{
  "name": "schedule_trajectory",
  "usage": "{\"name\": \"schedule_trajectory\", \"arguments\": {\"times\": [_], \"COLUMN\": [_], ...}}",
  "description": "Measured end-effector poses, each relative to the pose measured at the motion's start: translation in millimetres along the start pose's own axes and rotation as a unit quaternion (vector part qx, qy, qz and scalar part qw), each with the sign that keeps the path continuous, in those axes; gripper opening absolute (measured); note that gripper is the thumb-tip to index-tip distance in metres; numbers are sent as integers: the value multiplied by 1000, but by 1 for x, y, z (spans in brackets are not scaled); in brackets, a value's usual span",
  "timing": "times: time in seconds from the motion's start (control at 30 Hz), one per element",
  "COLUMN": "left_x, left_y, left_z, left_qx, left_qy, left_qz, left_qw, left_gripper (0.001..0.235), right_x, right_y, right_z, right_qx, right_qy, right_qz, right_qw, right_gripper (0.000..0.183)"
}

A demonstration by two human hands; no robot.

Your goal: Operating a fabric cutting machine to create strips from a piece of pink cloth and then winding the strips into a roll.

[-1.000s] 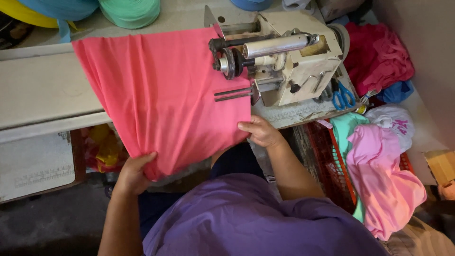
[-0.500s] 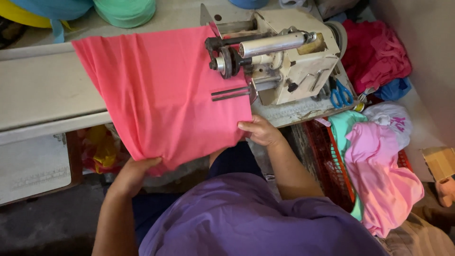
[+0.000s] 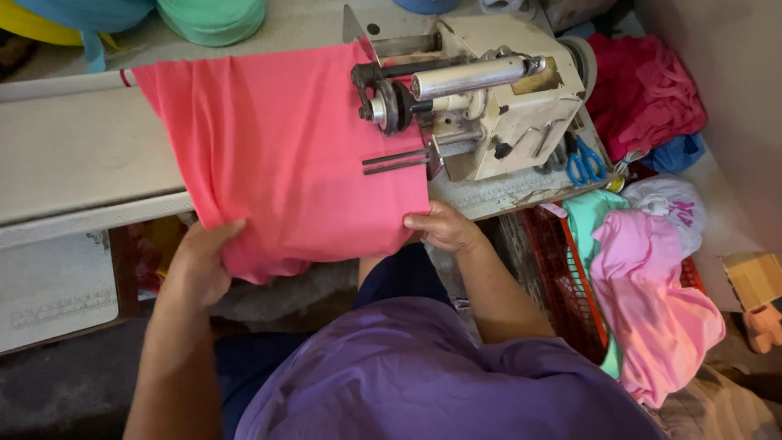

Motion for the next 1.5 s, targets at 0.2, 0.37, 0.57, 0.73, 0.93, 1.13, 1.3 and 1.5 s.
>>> {"name": "schedule_trajectory", "arguments": {"times": [0.2, 0.37, 0.57, 0.73, 0.93, 1.13, 1.3, 1.5], "left_x": [22, 37, 96, 180, 249, 301, 300, 296], "left_y": [4, -17, -1, 41, 80, 127, 154, 169], "left_z": [47, 117, 160, 134, 125, 96, 69, 55], "left_qx": [80, 69, 283, 464, 627, 394, 306, 446], "left_qy": [70, 554, 621, 550, 511, 723, 708, 682], "left_qz": [-87, 13, 83, -137, -207, -297, -342, -269], "left_qw": [990, 830, 727, 681, 551, 484, 537, 514], "left_gripper": [48, 24, 15, 33, 28, 40, 47, 36], "right_x": [8, -34, -30, -25, -14, -16, 6, -24], "right_y": [8, 16, 19, 9, -71, -46, 127, 203], "right_z": [-19, 11, 1, -26, -150, -334, -312, -235], "right_qx": [-15, 7, -16, -30, 95, -145, -137, 39], "right_qy": [-7, -10, 50, -139, -575, -738, -783, -922], "right_qz": [-12, 11, 22, 89, 128, 287, 24, -70], "right_qw": [1000, 1000, 998, 986, 802, 593, 606, 379], "right_gripper": [16, 16, 22, 31, 35, 9, 15, 26]}}
Point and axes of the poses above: each hand's wrist, its own y-axis towards the middle knuckle, its own x-axis out of the palm, z = x × y, the point moved 8 cm from there along y, towards the middle knuckle, and after that the axes turned 3 degrees about x, right-handed, at the moved point
